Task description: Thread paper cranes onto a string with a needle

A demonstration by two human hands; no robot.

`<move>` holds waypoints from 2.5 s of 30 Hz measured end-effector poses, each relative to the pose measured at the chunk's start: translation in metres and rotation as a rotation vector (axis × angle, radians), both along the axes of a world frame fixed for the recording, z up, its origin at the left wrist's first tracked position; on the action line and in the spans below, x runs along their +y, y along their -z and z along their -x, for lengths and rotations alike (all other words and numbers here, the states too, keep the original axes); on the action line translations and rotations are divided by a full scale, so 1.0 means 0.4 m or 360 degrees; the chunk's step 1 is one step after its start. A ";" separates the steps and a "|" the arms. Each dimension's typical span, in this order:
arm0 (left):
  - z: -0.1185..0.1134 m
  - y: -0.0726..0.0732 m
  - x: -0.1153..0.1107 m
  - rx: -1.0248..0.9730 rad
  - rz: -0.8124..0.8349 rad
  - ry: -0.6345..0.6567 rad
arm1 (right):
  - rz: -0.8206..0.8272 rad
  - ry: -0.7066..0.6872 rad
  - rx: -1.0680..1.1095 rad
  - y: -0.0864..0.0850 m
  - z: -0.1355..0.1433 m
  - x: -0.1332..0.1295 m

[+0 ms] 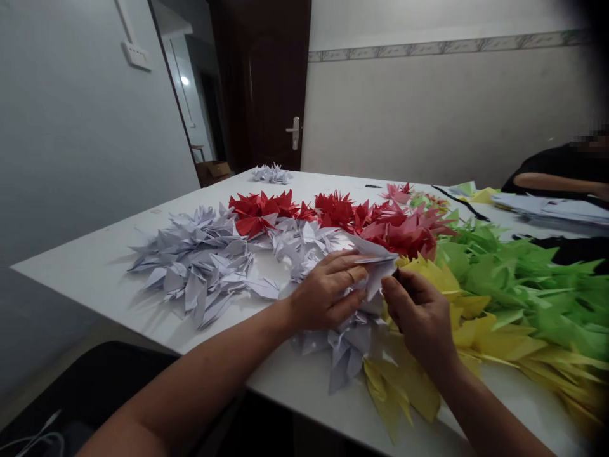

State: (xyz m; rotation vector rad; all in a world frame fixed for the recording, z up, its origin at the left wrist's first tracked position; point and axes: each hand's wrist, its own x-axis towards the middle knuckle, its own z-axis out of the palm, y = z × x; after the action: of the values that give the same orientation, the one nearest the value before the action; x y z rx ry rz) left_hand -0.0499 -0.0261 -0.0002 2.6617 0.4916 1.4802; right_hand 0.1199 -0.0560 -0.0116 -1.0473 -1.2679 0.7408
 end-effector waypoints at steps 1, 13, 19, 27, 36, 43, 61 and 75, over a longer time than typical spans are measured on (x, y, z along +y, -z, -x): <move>-0.005 0.000 -0.005 0.0017 -0.0002 0.0043 | 0.0012 -0.0010 0.0020 0.000 -0.001 0.001; 0.009 -0.007 -0.010 -0.0452 0.0210 -0.0127 | 0.0427 -0.0196 0.0261 -0.006 -0.004 0.000; 0.008 0.005 0.003 -0.0356 0.0298 0.0037 | 0.0562 -0.0441 0.0360 0.002 -0.006 -0.002; 0.005 0.010 0.000 -0.0416 0.0346 -0.0150 | 0.0550 -0.0423 0.0101 -0.003 0.007 -0.012; 0.010 0.018 0.021 -0.0518 0.0393 -0.0249 | -0.0341 0.0096 -0.0619 0.003 -0.013 -0.015; 0.005 0.017 0.007 -0.0354 0.0289 -0.0280 | -0.0541 0.0043 -0.0976 0.004 0.003 -0.009; 0.011 0.025 0.025 -0.0435 0.0402 -0.0360 | -0.0425 0.0164 -0.0874 0.016 -0.006 -0.003; 0.076 0.018 0.106 -0.0630 0.0428 -0.0336 | -0.0388 0.0104 -0.0888 0.022 -0.006 0.005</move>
State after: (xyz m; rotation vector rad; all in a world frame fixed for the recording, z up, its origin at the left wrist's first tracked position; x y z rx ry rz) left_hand -0.0803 0.0165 -0.0074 2.0969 0.8815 1.7909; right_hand 0.1222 -0.0540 -0.0206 -1.1250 -1.7377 0.2317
